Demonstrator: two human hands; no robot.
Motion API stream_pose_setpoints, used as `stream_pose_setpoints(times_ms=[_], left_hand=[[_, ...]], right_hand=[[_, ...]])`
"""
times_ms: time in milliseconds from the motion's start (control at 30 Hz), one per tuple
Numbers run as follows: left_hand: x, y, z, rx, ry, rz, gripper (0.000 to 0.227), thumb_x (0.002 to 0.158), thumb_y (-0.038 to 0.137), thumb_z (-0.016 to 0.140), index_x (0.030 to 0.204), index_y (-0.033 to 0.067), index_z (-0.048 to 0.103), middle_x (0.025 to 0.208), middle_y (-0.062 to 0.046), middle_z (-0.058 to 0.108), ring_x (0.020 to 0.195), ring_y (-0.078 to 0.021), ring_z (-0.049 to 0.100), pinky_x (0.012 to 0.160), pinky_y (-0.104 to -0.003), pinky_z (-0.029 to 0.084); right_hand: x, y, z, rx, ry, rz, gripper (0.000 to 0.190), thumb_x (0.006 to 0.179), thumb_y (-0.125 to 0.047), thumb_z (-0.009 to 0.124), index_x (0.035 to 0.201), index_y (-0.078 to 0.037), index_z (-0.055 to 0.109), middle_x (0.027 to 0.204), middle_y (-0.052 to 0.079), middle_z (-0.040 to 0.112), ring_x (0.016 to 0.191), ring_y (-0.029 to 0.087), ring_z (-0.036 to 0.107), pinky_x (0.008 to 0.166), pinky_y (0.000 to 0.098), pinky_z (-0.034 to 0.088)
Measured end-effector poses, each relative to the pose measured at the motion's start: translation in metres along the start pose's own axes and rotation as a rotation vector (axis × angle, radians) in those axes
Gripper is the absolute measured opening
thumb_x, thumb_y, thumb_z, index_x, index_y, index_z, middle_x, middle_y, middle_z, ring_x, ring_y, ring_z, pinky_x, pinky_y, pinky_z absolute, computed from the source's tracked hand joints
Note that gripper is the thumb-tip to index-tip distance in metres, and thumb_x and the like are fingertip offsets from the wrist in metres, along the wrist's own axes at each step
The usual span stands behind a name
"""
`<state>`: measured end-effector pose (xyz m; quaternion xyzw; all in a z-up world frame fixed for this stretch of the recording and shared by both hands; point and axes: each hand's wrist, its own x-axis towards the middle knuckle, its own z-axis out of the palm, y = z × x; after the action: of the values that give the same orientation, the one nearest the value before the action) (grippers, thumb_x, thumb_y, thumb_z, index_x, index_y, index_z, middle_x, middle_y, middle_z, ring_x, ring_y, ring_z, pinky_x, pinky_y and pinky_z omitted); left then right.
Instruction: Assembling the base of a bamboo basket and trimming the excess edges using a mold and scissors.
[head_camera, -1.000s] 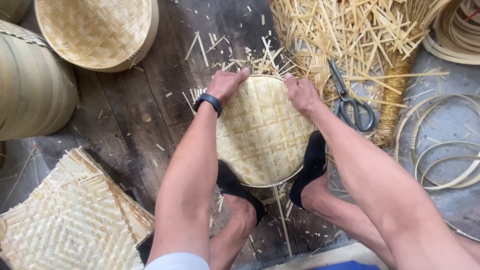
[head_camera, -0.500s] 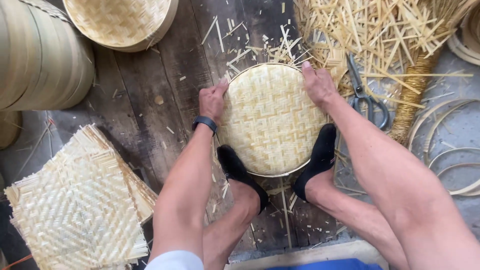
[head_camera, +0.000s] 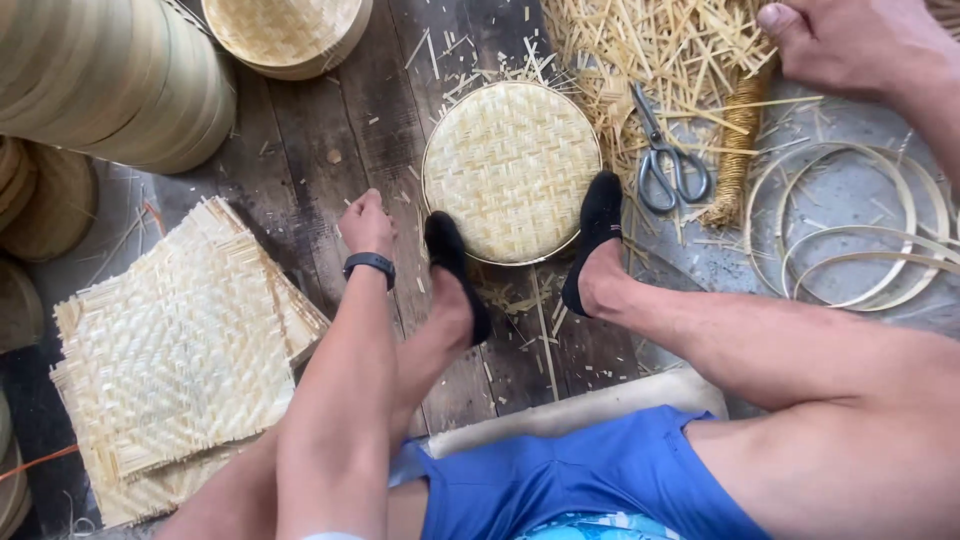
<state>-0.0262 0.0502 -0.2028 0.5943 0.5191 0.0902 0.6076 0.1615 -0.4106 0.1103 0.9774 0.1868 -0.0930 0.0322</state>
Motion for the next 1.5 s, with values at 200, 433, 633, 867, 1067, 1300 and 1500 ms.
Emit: stream_pose_setpoints(times_ms=[200,433,633,867,1067,1300,1500], left_hand=[[-0.015,0.003,-0.001,-0.003,-0.134,0.175,0.029,0.099,0.033,0.068,0.091,0.0045,0.071,0.071,0.002,0.064,0.059,-0.0074,0.060,0.050,-0.026,0.048],[0.014,-0.024,0.064,0.022,-0.207,-0.130,0.048,0.101,0.047,0.063,0.112,0.0005,0.069,0.101,-0.006,0.068,0.087,-0.0177,0.063,0.072,-0.034,0.051],[0.008,-0.029,0.098,-0.468,-0.106,-0.422,0.057,0.099,0.047,0.055,0.132,0.0008,0.063,0.133,-0.010,0.067,0.114,-0.0243,0.065,0.097,-0.039,0.053],[-0.033,0.029,0.082,-0.743,-0.140,-0.121,0.053,0.102,0.043,0.053,0.121,-0.0044,0.067,0.120,-0.015,0.071,0.104,-0.0254,0.068,0.096,-0.038,0.051],[-0.029,0.041,0.060,-0.676,-0.341,-0.150,0.066,0.102,0.059,0.052,0.122,-0.0015,0.066,0.108,-0.012,0.066,0.105,-0.0266,0.057,0.095,-0.040,0.046],[-0.063,0.108,0.050,-0.150,-0.005,-0.001,0.063,0.093,0.046,0.064,0.143,0.0085,0.052,0.149,-0.011,0.050,0.134,-0.0207,0.047,0.112,-0.038,0.034],[-0.039,0.129,0.045,-0.109,-0.021,0.067,0.065,0.092,0.046,0.065,0.144,0.0079,0.050,0.150,-0.012,0.048,0.135,-0.0217,0.045,0.113,-0.039,0.033]], right_hand=[[-0.038,-0.029,0.017,0.325,-0.350,0.104,0.052,0.109,-0.054,0.046,0.105,-0.005,0.064,0.102,0.016,0.067,0.096,0.027,0.067,0.086,0.0505,0.056],[0.030,-0.051,0.243,0.673,-0.248,0.147,0.051,0.102,-0.049,0.053,0.124,-0.003,0.064,0.110,0.014,0.069,0.103,0.025,0.064,0.091,0.0426,0.051],[0.071,-0.082,0.323,1.595,-0.339,0.595,0.057,0.110,-0.048,0.040,0.133,0.000,0.062,0.138,0.008,0.062,0.125,0.013,0.049,0.105,0.0390,0.029],[0.056,-0.083,0.225,1.682,0.081,0.385,0.059,0.110,-0.052,0.026,0.107,-0.006,0.061,0.122,0.019,0.066,0.124,0.029,0.059,0.115,0.0497,0.040],[0.042,-0.086,0.154,1.786,-0.208,0.580,0.053,0.107,-0.052,0.034,0.124,-0.005,0.053,0.135,0.022,0.060,0.136,0.035,0.052,0.119,0.0505,0.034],[0.020,-0.068,0.282,1.414,-0.012,0.324,0.055,0.106,-0.041,0.044,0.139,0.001,0.055,0.142,0.023,0.059,0.135,0.032,0.052,0.116,0.0430,0.035],[0.021,-0.045,0.299,1.341,-0.108,0.586,0.034,0.107,-0.027,0.049,0.126,-0.006,0.066,0.118,0.012,0.071,0.097,0.020,0.071,0.078,0.0317,0.059]])
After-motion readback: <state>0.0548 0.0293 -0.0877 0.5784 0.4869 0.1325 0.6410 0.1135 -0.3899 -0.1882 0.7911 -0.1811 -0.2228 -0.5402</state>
